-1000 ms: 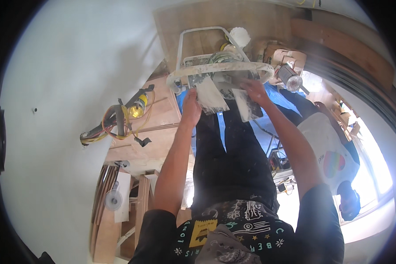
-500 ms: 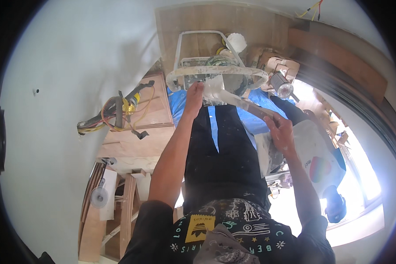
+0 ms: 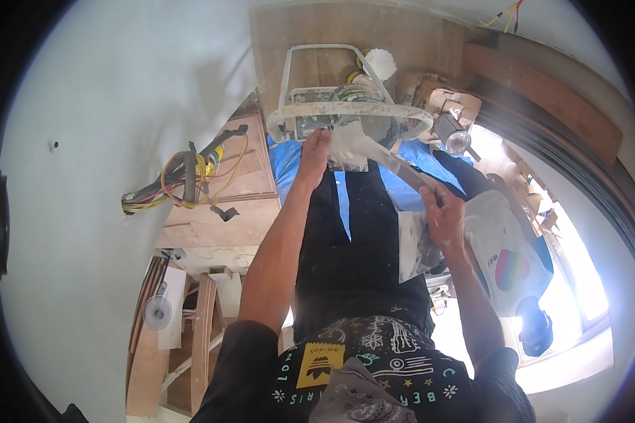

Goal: The person applies white plaster to a ceiling using a trowel and a hawk. They repeatedly scoop plaster from the hawk and spread it onto the ceiling surface, smoothing the material over a large area.

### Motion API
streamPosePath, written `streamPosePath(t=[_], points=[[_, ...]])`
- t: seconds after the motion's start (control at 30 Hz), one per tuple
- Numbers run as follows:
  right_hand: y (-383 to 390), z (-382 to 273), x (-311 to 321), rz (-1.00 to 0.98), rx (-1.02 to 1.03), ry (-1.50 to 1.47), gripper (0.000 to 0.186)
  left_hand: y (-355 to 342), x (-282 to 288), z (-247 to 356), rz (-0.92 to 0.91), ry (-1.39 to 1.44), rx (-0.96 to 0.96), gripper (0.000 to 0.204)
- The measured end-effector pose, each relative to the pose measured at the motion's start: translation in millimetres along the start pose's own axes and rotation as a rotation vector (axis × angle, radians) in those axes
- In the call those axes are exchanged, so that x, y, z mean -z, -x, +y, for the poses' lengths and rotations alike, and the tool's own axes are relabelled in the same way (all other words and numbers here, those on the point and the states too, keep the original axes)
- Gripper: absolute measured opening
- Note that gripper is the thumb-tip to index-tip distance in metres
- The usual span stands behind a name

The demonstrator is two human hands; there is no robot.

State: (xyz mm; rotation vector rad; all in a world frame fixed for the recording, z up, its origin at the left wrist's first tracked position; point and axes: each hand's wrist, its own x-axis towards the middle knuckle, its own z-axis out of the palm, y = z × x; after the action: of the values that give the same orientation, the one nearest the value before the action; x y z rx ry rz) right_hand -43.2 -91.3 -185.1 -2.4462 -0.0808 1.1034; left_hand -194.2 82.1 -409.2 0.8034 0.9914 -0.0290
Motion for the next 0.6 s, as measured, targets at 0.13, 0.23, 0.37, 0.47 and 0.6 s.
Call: streamPosePath(t=[0.13,0.23,0.37,0.47,0.6], points=[[2.6,3.7,-10.4,0.016,0.026,-0.100,0.031,2.7,-6.1,6.6,-0.070,0.041,0.047,0.031],[2.8,-2.0,-16.3,0.010,-0.013,-0.041,0.032,4.4,-10.8,15.4,-0.144,0.051,0.064,0.035],[-6.8,-1.5,-33.4,0.022,0.050,-0.070,0.031,3.9,-10.0,17.3,-0.259,0.178,0.165,0.037],[-7.9,-1.5,-41.4,0.025,-0.002,-0.038,0.029,7.6,-7.5,30.9,-0.314,0.303,0.299,0.037],[-3.7,69.2,-29.6,-0.187,-0.185,-0.079,0.029,36.1,-10.5,64.5,-0.288,0.452,0.327,0.036]])
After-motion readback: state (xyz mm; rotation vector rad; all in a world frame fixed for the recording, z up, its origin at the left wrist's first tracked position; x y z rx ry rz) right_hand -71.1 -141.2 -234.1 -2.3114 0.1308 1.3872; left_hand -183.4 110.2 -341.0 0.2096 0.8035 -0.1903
